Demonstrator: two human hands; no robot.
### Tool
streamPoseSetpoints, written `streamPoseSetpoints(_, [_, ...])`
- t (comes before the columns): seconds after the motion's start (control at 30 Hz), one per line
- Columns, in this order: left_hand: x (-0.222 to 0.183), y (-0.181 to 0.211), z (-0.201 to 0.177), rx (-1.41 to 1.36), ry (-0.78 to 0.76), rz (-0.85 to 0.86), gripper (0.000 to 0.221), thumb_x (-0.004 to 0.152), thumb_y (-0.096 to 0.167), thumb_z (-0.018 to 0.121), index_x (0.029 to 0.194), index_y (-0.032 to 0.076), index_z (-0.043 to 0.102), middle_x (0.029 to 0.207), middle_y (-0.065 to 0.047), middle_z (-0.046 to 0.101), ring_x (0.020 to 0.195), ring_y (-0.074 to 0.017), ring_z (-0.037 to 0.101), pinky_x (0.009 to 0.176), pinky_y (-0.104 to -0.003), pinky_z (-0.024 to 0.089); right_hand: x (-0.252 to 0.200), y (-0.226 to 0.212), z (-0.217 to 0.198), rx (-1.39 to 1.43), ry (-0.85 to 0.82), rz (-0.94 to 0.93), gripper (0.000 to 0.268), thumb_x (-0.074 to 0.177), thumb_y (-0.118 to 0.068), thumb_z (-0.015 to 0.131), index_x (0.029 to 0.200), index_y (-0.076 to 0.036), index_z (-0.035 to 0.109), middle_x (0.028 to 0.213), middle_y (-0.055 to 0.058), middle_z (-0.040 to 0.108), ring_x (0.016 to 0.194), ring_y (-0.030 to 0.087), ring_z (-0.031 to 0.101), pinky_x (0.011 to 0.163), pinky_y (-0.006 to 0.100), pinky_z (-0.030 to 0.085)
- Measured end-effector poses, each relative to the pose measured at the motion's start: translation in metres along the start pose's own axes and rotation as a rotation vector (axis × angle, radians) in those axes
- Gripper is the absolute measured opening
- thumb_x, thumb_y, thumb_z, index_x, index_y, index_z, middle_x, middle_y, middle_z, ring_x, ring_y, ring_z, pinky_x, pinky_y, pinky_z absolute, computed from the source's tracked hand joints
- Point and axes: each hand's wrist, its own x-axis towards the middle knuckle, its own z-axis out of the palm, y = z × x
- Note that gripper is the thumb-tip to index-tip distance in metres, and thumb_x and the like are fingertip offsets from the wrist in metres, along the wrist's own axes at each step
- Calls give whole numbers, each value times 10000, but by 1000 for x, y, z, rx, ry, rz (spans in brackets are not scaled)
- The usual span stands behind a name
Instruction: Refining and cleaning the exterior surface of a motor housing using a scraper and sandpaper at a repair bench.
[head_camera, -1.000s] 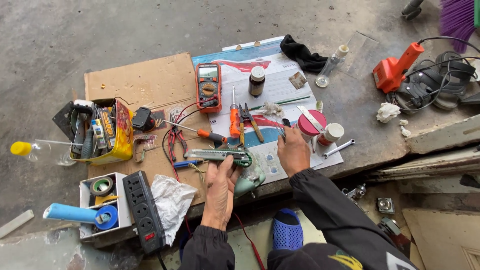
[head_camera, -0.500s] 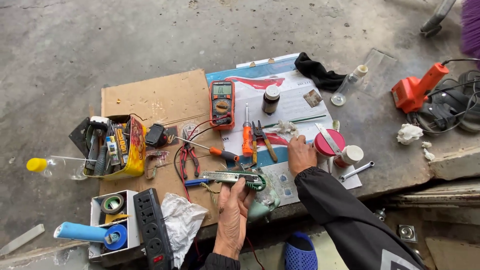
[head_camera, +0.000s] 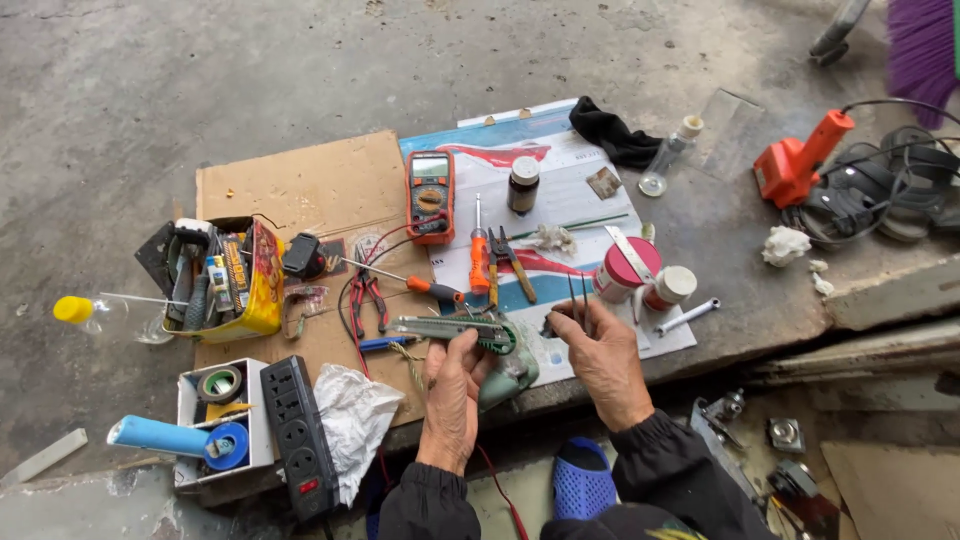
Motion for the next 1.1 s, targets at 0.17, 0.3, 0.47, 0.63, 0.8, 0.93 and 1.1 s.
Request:
streamPoseSetpoints(0.17, [-1,-14,-3,81,-106,79,915,1028,190,753,1749,6,219,1648,-248,519,1484,-374,586,1250,-507,538,-2,25,7,110,54,-23,235,986,-94,823,1211,-42,780,893,65,783,896,123,685,886,318,569])
streamPoseSetpoints(0.3, [-3,-13,-5,87,-167,109,934,1051,198,738,1742,-26,151,1690,-270,437,1518,-420,531,1288,-540,514,4,43,19,172,50,-68,233,973,-61,845,1195,-50,776,937,35,796,942,103,700,957,311,580])
streamPoseSetpoints(0.47, [-3,-15,-5,61,-162,121,951,1037,199,752,1741,-13,150,1670,-255,456,1493,-411,557,1262,-554,552,8,52,22,67,66,-81,194,992,-161,864,1159,-94,789,941,79,828,939,132,717,934,376,589])
streamPoseSetpoints(0.63, [-2,-16,-5,49,-125,112,966,1021,198,772,1744,-5,165,1663,-247,471,1488,-395,568,1271,-535,550,5,55,22,-19,70,-82,189,1000,-205,866,1144,-117,781,957,94,847,954,146,739,936,392,596])
streamPoseSetpoints(0.8, [-5,-12,2,69,-98,112,968,1008,203,786,1759,34,199,1627,-209,532,1456,-363,610,1239,-509,577,2,50,26,-38,94,-73,198,992,-211,875,1144,-116,792,902,95,826,899,142,702,908,396,598])
streamPoseSetpoints(0.93, [3,-19,-4,46,-94,109,953,1017,198,781,1757,40,202,1612,-202,544,1435,-350,625,1240,-515,574,5,54,27,-5,93,-86,183,1009,-224,866,1130,-112,788,858,100,807,855,141,669,865,399,586])
streamPoseSetpoints(1.1, [3,-20,-4,40,-87,109,945,1016,211,791,1754,49,222,1577,-188,572,1415,-330,640,1224,-504,588,-9,51,32,16,80,-14,194,1074,-290,785,1129,-117,854,560,66,618,616,116,578,711,333,549])
